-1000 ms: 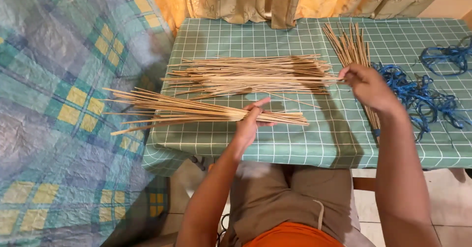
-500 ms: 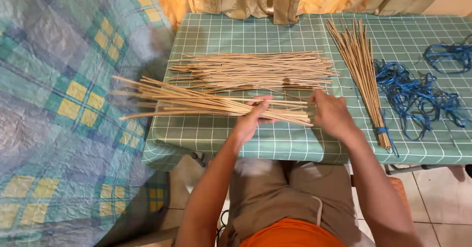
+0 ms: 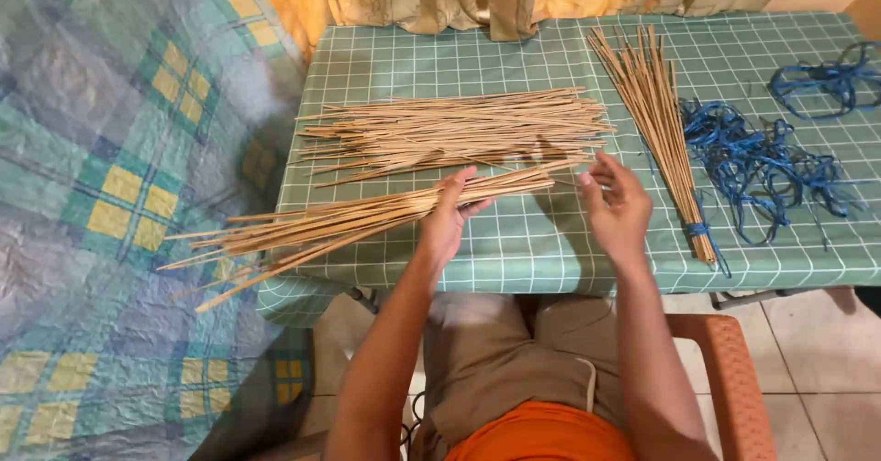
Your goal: Sorting and bundling thin wooden sticks by hand on a table.
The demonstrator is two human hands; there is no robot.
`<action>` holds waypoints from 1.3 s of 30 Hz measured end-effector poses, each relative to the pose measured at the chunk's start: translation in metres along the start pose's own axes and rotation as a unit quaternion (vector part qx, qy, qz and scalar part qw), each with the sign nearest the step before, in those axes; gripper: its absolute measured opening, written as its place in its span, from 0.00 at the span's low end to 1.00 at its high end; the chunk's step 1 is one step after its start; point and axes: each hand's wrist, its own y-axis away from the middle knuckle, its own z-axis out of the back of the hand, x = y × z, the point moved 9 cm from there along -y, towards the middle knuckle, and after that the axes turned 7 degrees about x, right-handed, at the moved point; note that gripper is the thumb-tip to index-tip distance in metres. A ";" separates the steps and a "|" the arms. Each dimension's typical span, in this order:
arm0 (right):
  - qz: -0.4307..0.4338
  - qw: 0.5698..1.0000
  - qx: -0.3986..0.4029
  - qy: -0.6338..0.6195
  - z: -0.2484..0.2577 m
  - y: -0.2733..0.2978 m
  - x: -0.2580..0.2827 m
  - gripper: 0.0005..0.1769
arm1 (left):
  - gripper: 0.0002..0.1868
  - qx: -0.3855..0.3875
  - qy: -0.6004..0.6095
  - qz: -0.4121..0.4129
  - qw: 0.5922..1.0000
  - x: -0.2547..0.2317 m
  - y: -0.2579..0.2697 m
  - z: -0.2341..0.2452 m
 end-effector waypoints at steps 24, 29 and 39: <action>-0.206 0.911 -0.021 -0.357 -0.074 0.058 -0.023 0.44 | 0.14 -0.024 -0.012 -0.010 1.000 0.020 0.003 -0.002; -0.277 0.871 0.017 -0.406 -0.091 0.070 -0.066 0.30 | 0.13 -0.006 -0.014 -0.007 1.000 0.006 0.012 -0.020; -0.340 0.786 -0.028 -0.516 -0.097 0.072 -0.055 0.17 | 0.21 0.063 -0.059 0.015 0.996 0.022 0.022 -0.051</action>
